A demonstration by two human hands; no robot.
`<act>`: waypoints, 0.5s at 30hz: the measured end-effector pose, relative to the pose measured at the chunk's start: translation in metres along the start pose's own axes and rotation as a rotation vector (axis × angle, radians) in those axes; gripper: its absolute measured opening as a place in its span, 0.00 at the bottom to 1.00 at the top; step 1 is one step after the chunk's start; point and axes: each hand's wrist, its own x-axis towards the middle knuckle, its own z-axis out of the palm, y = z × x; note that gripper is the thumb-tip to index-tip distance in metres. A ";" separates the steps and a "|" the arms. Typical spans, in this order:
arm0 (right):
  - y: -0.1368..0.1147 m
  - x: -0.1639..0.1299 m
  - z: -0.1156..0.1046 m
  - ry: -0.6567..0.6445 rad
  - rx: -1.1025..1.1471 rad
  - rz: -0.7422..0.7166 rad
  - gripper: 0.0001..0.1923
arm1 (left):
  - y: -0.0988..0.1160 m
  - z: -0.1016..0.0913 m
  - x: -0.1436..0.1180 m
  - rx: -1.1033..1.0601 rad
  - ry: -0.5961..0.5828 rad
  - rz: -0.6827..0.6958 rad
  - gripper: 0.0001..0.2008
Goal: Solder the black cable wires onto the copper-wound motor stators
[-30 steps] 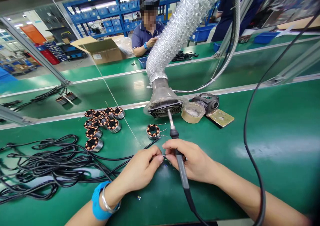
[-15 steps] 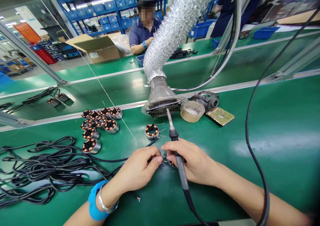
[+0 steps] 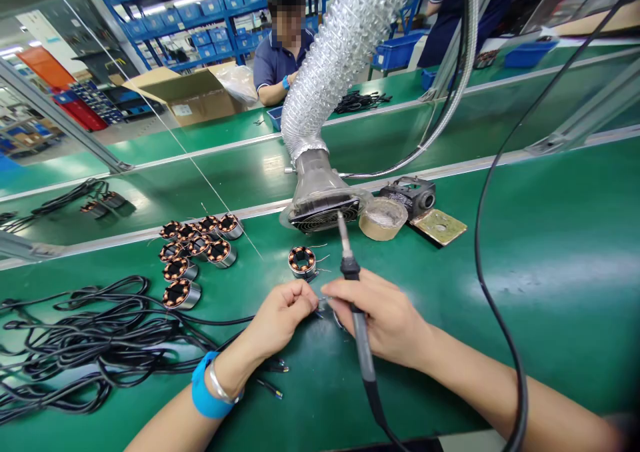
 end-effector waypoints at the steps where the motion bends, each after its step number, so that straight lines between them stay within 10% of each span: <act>1: -0.002 -0.001 -0.005 0.020 -0.007 0.036 0.16 | -0.001 0.000 0.001 0.001 0.037 -0.008 0.17; 7: -0.025 -0.011 -0.035 0.153 0.051 0.229 0.27 | -0.005 0.001 0.004 0.089 0.108 0.018 0.15; 15: -0.016 -0.016 -0.033 0.250 0.000 0.338 0.07 | -0.007 0.001 0.005 0.106 0.105 0.050 0.15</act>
